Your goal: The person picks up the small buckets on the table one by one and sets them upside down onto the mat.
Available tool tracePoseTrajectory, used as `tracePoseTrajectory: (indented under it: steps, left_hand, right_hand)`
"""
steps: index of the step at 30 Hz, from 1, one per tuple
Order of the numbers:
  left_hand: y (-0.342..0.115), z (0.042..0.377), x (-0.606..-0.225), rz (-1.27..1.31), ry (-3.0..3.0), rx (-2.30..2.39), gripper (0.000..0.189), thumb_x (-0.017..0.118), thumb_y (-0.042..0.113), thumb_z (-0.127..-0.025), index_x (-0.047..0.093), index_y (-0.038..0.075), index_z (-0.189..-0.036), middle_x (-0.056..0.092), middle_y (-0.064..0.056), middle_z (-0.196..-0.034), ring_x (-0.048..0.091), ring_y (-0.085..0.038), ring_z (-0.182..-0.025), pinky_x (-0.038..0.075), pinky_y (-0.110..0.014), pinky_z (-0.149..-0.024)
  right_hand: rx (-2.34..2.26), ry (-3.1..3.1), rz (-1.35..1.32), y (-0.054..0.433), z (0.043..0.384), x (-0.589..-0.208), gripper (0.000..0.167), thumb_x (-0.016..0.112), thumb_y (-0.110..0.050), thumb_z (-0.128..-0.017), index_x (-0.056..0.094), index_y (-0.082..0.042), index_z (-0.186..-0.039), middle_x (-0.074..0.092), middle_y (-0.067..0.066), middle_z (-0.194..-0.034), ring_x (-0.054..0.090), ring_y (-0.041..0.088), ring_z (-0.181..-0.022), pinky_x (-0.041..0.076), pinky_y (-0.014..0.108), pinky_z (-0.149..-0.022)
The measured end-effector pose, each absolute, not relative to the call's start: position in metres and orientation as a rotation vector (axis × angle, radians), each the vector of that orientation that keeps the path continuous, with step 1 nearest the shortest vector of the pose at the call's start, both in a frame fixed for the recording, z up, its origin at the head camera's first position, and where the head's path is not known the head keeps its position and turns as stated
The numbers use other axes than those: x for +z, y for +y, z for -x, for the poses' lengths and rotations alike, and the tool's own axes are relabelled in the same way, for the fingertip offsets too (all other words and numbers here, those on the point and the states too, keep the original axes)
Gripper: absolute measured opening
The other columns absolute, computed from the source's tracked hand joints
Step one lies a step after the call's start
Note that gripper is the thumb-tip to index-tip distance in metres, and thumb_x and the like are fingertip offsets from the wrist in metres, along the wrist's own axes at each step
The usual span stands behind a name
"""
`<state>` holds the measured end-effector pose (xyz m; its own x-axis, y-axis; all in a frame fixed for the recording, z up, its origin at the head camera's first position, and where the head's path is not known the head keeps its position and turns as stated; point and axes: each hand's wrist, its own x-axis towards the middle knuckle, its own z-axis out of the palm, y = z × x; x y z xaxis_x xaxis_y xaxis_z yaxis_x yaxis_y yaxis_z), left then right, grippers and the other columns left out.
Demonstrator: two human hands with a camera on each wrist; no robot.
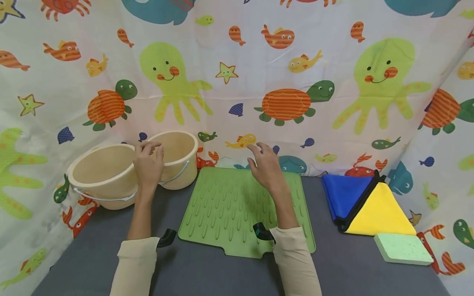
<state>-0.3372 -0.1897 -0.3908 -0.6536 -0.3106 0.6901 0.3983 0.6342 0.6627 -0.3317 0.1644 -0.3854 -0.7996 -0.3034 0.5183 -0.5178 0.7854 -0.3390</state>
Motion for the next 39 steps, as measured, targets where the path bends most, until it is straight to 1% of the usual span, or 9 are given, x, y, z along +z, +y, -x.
tracePoseTrajectory:
  steps: [4,7,10,15,22,25,29,36,39]
  left_hand:
    - [-0.202,0.341,-0.395,0.033,-2.026,-1.063,0.026,0.066,0.012,-0.102,0.072,-0.009,-0.115,0.060,-0.031,-0.115,0.062,-0.043,-0.101,0.054,-0.049,-0.092]
    - [-0.211,0.340,-0.399,-0.028,-2.052,-1.036,0.026,0.067,0.012,-0.101,0.072,-0.009,-0.114,0.060,-0.030,-0.104,0.062,-0.041,-0.090,0.052,-0.046,-0.083]
    - [-0.218,0.338,-0.402,-0.061,-2.111,-1.025,0.025,0.069,0.013,-0.100,0.072,-0.008,-0.114,0.061,-0.028,-0.100,0.062,-0.039,-0.087,0.050,-0.044,-0.079]
    - [-0.218,0.332,-0.404,-0.045,-2.211,-1.053,0.028,0.069,0.015,-0.101,0.071,-0.008,-0.117,0.060,-0.030,-0.110,0.062,-0.040,-0.095,0.052,-0.045,-0.080]
    - [-0.208,0.328,-0.406,-0.087,-2.193,-1.081,0.024,0.071,0.005,-0.097,0.071,-0.009,-0.117,0.054,-0.031,-0.123,0.062,-0.041,-0.102,0.055,-0.045,-0.085]
    - [-0.206,0.326,-0.405,-0.107,-2.193,-1.089,0.024,0.072,0.005,-0.096,0.072,-0.008,-0.116,0.054,-0.030,-0.124,0.062,-0.039,-0.104,0.054,-0.032,-0.082]
    - [-0.206,0.324,-0.405,-0.137,-2.197,-1.121,0.025,0.074,0.007,-0.095,0.073,-0.006,-0.117,0.054,-0.028,-0.124,0.062,-0.035,-0.103,0.044,-0.016,-0.076]
    - [-0.201,0.323,-0.405,-0.262,-2.087,-1.200,0.028,0.077,0.003,-0.090,0.072,-0.004,-0.117,0.052,-0.029,-0.124,0.058,-0.035,-0.103,0.048,-0.036,-0.083]
    - [-0.197,0.324,-0.403,-0.329,-2.017,-1.261,0.034,0.079,0.002,-0.089,0.069,-0.004,-0.121,0.045,-0.026,-0.124,0.051,-0.028,-0.101,0.046,-0.037,-0.085]
  right_hand:
    - [0.644,-2.515,-0.670,0.158,0.336,-0.380,0.045,0.065,-0.014,-0.103,0.057,-0.005,-0.146,0.052,0.028,-0.151,0.052,0.048,-0.139,0.044,0.066,-0.113]
    - [0.694,-2.512,-0.721,0.150,0.338,-0.377,0.045,0.064,-0.015,-0.104,0.056,-0.004,-0.147,0.052,0.028,-0.151,0.051,0.047,-0.140,0.044,0.065,-0.114]
    - [0.794,-2.526,-0.730,0.142,0.339,-0.379,0.045,0.062,-0.015,-0.105,0.055,-0.004,-0.148,0.053,0.026,-0.150,0.050,0.045,-0.141,0.046,0.063,-0.113]
    - [0.866,-2.596,-0.812,0.127,0.339,-0.391,0.045,0.060,-0.016,-0.107,0.053,-0.004,-0.150,0.055,0.022,-0.148,0.054,0.042,-0.137,0.050,0.058,-0.109]
    - [0.911,-2.659,-0.937,0.114,0.335,-0.394,0.043,0.058,-0.020,-0.108,0.055,-0.007,-0.149,0.058,0.018,-0.149,0.058,0.039,-0.136,0.051,0.056,-0.109]
    - [1.052,-2.650,-0.994,0.110,0.333,-0.395,0.043,0.057,-0.020,-0.109,0.054,-0.007,-0.150,0.057,0.017,-0.150,0.061,0.038,-0.133,0.053,0.055,-0.108]
    - [1.295,-2.630,-1.080,0.103,0.331,-0.399,0.043,0.057,-0.019,-0.109,0.054,-0.006,-0.150,0.058,0.017,-0.150,0.065,0.038,-0.129,0.055,0.053,-0.107]
    - [1.406,-2.660,-1.142,0.089,0.330,-0.406,0.043,0.055,-0.021,-0.110,0.052,-0.011,-0.152,0.061,0.017,-0.147,0.065,0.036,-0.129,0.056,0.050,-0.107]
    - [1.426,-2.670,-1.148,0.083,0.331,-0.406,0.046,0.056,-0.021,-0.110,0.049,-0.012,-0.154,0.060,0.017,-0.148,0.065,0.035,-0.131,0.055,0.051,-0.108]
